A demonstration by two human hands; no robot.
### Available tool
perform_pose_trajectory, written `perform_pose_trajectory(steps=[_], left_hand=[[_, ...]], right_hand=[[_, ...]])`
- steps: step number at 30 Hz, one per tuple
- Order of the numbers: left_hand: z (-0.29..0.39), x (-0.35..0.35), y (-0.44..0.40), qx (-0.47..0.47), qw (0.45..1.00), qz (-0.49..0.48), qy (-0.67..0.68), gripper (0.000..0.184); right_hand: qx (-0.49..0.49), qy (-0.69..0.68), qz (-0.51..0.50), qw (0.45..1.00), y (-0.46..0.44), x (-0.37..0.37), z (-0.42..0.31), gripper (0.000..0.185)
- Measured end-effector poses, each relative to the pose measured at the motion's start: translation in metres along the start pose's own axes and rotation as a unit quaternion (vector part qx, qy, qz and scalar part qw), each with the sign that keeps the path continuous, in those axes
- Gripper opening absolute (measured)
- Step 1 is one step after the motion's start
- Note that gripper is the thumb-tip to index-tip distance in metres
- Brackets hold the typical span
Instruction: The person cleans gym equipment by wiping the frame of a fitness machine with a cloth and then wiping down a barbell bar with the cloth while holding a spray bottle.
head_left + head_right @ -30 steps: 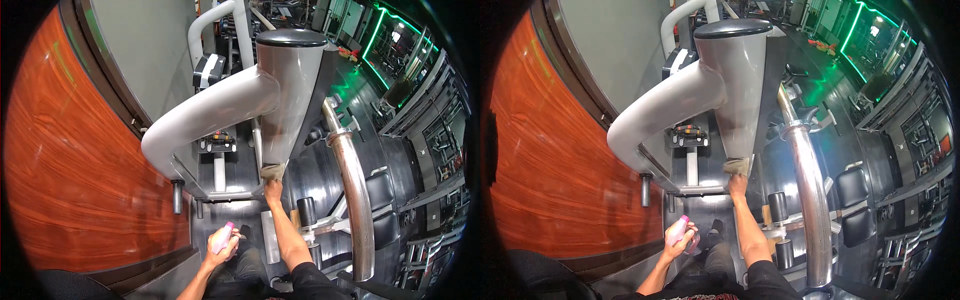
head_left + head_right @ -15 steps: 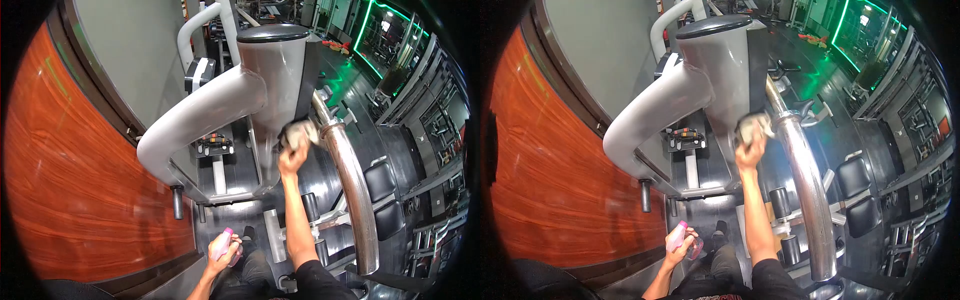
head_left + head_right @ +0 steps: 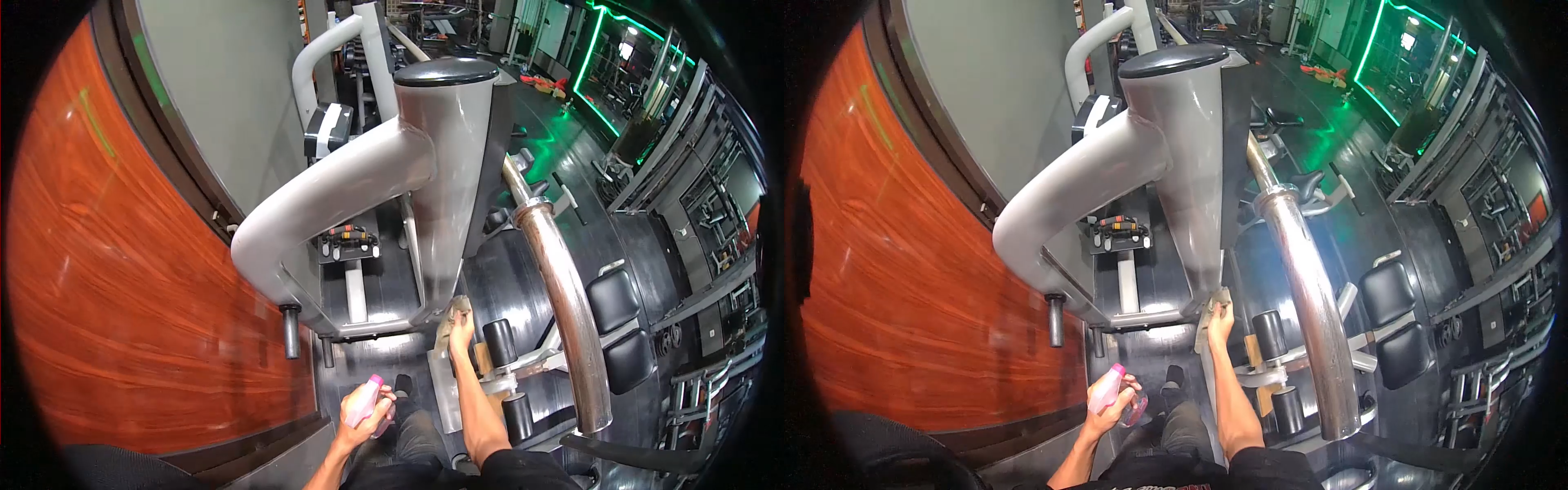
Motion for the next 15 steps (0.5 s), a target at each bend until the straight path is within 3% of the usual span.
perform_pose_trajectory(steps=[1, 2, 4, 7, 15], left_hand=[[0.002, 0.000, 0.004, 0.000, 1.000, 0.001, 0.002, 0.021], [0.004, 0.001, 0.005, -0.006, 1.000, -0.007, -0.018, 0.022], [0.012, 0.002, 0.007, -0.017, 0.999, -0.014, -0.040, 0.023], [0.029, 0.000, 0.012, -0.038, 0.998, -0.035, -0.038, 0.024], [0.062, -0.015, 0.027, -0.069, 0.996, -0.050, -0.042, 0.021]], right_hand=[[-0.057, -0.090, -0.012, 0.994, 0.013, 0.006, -0.002, 0.036], [-0.052, -0.089, -0.013, 0.995, 0.023, 0.013, -0.012, 0.036], [-0.077, -0.246, -0.029, 0.966, 0.048, 0.012, -0.048, 0.037], [-0.075, -0.364, -0.086, 0.924, 0.076, 0.009, -0.119, 0.042], [-0.078, -0.419, -0.126, 0.896, 0.117, 0.028, -0.187, 0.039]])
Point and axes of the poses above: each hand's wrist, its own y-axis away from the middle knuckle, its own x-axis out of the back of the hand, z = x × y, the point moved 6 cm from there along -y, towards the middle knuckle, and after that the axes turned 8 degrees about -y, right-handed, at the moved point
